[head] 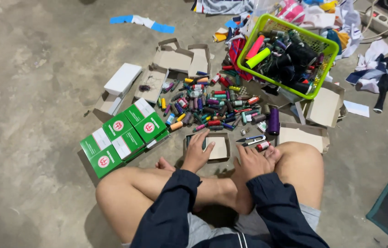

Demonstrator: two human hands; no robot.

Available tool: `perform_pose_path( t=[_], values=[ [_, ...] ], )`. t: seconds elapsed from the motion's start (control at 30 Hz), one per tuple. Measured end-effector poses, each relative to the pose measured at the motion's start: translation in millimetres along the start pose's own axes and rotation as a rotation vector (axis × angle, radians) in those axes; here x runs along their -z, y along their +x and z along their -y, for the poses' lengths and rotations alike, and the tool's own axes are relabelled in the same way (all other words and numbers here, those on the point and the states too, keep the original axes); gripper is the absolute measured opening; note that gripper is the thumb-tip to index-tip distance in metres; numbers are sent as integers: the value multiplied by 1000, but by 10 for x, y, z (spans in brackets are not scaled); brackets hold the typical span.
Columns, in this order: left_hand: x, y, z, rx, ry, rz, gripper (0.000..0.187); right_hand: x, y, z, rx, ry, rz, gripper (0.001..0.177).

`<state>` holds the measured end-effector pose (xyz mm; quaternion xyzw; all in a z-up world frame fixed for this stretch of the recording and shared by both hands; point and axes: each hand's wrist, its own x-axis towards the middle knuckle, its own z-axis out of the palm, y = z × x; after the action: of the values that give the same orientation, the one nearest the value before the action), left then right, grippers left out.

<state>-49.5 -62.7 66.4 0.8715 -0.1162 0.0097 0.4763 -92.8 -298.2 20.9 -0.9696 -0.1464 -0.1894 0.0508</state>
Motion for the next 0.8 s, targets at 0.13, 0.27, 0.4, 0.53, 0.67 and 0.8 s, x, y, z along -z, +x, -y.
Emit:
perform_pose_path(
  t=[0.13, 0.27, 0.4, 0.53, 0.67, 0.8],
  values=[
    [-94, 3, -89, -52, 25, -59, 50, 110, -139, -59, -103, -102, -88, 38],
    [-205, 117, -33, -4, 39, -55, 48, -42, -145, -230, -103, -111, -151, 28],
    [-310, 183, 194, 127, 156, -39, 52, 757, 266, 83, 54, -63, -170, 24],
    [-348, 252, 736, 225, 229, -51, 49, -157, 174, -28, -8, 84, -174, 30],
    [-117, 251, 891, 422, 146, -178, 35, -117, 331, 29, -89, 139, -200, 26],
    [-89, 307, 1444, 717, 179, 2, 47, -210, 515, -60, -129, 245, -206, 23]
  ],
)
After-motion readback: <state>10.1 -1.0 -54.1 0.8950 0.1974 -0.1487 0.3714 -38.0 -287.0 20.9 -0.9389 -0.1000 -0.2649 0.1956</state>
